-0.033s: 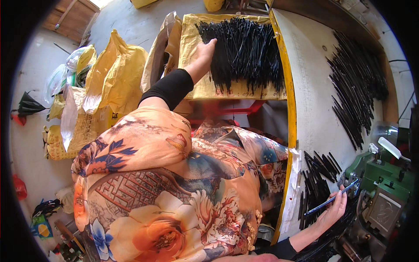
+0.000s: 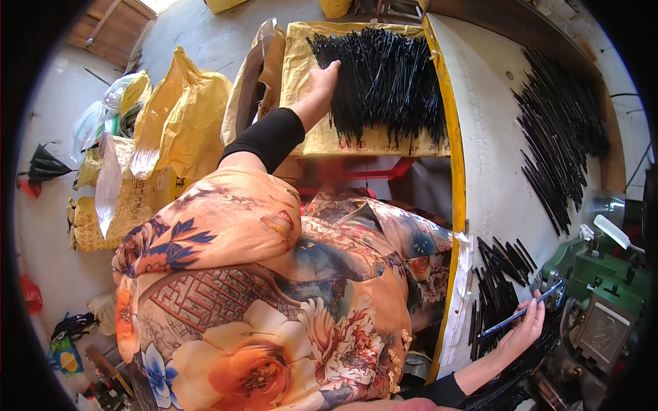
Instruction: The person sorts long, thin black plastic components into groups by hand, then places them into a processing machine.
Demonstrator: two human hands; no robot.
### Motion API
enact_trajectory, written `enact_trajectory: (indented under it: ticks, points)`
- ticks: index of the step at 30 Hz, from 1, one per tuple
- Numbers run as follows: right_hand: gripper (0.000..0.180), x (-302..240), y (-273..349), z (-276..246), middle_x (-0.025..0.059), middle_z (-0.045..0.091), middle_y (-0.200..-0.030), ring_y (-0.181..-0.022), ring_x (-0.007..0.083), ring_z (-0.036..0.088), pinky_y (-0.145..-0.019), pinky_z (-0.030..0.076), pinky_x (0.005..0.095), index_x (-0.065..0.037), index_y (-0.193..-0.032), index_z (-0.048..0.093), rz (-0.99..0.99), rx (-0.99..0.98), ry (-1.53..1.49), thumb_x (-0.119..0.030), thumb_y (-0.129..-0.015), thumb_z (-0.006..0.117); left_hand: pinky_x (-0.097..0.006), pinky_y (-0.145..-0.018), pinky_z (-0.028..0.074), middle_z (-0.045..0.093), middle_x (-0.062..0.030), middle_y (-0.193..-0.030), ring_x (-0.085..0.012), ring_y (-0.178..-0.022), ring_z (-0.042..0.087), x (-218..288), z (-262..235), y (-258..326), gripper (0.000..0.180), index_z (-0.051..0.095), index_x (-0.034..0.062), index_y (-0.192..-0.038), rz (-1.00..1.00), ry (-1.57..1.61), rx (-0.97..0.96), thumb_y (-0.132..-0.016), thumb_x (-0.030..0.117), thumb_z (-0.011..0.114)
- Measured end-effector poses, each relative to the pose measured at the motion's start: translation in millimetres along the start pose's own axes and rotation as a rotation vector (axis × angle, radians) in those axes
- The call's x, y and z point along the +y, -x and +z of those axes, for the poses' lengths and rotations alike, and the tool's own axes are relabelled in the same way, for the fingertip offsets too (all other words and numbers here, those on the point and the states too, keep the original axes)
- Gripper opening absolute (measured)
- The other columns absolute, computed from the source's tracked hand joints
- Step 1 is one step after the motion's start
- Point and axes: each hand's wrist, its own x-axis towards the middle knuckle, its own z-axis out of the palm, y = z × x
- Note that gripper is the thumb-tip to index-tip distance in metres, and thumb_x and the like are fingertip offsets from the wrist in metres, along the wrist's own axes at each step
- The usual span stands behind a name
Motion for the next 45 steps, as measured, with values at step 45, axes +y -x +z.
enact_trajectory:
  ticks: [45]
  points:
    - [0.028, 5, -4, -2, -0.0035, 0.05, -0.071, -0.061, 0.001, 0.04, -0.052, 0.026, 0.0152, 0.0, -0.113, 0.055, -0.001, 0.002, 0.026, -0.015, -0.09, 0.051, -0.021, -0.047, 0.041, 0.064, -0.0052, -0.079, -0.0078, -0.051, 0.049, 72, -63, 28, 0.016, 0.061, 0.003, -0.086, -0.14, 0.143, -0.52, -0.078, 0.016, 0.065]
